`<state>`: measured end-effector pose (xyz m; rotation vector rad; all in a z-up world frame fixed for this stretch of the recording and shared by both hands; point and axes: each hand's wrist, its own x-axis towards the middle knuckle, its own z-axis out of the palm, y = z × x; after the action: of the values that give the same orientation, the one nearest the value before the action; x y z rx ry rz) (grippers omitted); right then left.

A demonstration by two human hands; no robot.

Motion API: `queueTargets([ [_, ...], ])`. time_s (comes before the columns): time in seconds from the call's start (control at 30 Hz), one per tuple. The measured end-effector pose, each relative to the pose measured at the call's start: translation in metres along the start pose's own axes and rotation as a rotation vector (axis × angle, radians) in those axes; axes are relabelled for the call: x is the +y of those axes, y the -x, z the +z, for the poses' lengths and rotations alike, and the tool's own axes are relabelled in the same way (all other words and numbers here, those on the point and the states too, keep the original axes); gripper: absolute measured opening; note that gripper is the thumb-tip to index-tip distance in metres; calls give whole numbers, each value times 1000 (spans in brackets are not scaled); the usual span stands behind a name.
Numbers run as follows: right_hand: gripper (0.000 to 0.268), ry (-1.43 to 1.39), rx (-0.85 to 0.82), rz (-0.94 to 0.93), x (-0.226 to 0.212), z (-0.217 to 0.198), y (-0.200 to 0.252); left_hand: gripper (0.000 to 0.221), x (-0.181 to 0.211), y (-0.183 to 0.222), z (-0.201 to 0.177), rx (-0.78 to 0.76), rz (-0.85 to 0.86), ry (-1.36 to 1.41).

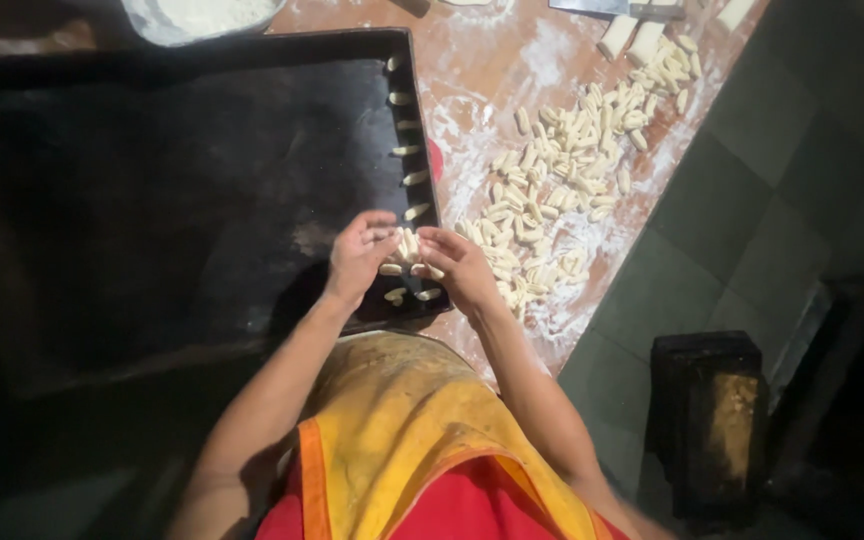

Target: The person picks up small shaped dough pieces from a floured wooden table one at a time and places them in spaced rows on a black baking tray, gradually filling the tray. Rolled dough sheets, a rolling pin, a knife, and a bowl of flour sit on the table nearby.

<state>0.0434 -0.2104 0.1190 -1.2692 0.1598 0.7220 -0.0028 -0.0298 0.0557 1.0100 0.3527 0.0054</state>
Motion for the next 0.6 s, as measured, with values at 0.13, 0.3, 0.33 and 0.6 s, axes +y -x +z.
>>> queueTargets([
  [0.13, 34, -14, -73, 3, 25, -12, -33, 34, 27, -3, 4, -88, 32, -60],
  [0.3, 26, 84, 85, -27, 4, 1, -39, 21, 6, -35, -22, -59, -26, -1],
  [0.33, 26, 85, 85, -27, 3, -2, -42, 21, -2, -43, -27, -58, -26, 1],
  [0.6, 23, 210, 12, -161, -24, -4, -66, 36, 24, -48, -25, -49, 425, -1005],
])
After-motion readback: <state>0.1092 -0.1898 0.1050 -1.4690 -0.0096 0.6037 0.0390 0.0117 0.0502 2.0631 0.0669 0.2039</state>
